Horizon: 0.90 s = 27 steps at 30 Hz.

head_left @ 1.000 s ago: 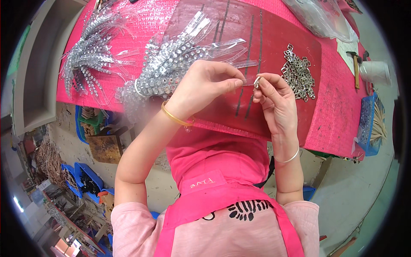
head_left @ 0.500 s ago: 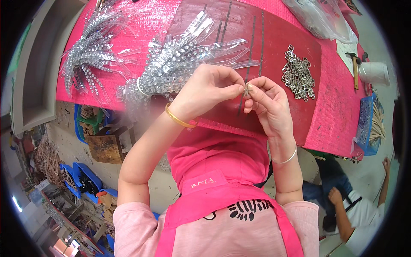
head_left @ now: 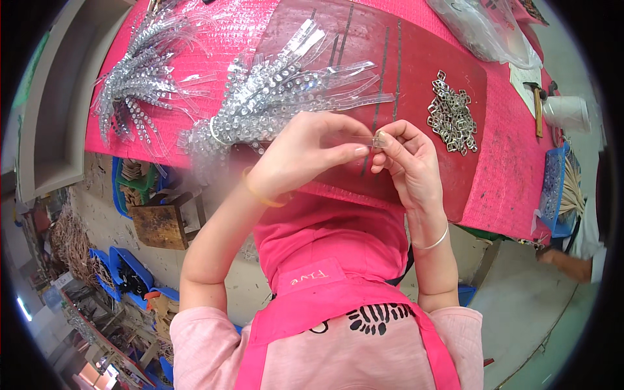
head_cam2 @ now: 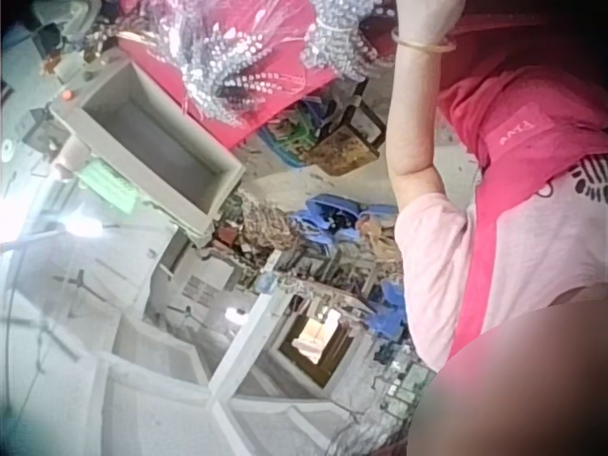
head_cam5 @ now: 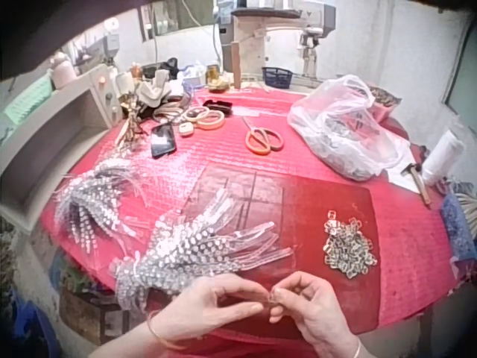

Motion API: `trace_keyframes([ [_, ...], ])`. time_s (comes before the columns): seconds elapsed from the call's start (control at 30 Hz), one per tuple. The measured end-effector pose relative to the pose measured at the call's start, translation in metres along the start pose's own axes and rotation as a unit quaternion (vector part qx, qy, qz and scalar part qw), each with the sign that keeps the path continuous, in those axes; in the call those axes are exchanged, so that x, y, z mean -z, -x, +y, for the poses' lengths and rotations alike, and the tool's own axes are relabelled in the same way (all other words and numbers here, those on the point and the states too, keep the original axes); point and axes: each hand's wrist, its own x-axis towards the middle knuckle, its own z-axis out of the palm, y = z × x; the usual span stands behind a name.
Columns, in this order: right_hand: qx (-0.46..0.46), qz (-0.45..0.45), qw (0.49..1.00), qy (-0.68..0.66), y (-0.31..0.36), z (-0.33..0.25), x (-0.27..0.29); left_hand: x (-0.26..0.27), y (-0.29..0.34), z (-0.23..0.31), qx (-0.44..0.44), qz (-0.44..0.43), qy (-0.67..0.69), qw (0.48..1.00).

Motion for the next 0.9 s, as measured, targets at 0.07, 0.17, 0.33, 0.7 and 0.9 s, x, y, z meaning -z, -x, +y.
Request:
trace_keyframes([
  [0.07, 0.007, 0.012, 1.000, 0.012, 0.003, 0.002, -0.004, 0.007, 0.004, -0.002, -0.087, 0.024, -0.209, 0.974],
  [0.17, 0.026, 0.005, 0.999, 0.037, 0.004, 0.008, -0.013, 0.008, 0.006, 0.004, -0.075, 0.019, -0.229, 0.970],
  [0.33, 0.162, 0.075, 0.959, 0.221, 0.008, 0.015, -0.026, -0.005, 0.021, 0.009, -0.110, 0.112, -0.186, 0.970],
  [0.7, 0.324, 0.020, 0.828, 0.458, 0.024, 0.022, -0.048, -0.015, 0.068, -0.014, 0.054, 0.144, 0.126, 0.980],
  [0.9, 0.283, -0.010, 0.867, 0.410, 0.022, 0.031, -0.040, -0.004, 0.076, -0.012, 0.119, 0.087, 0.192, 0.970],
])
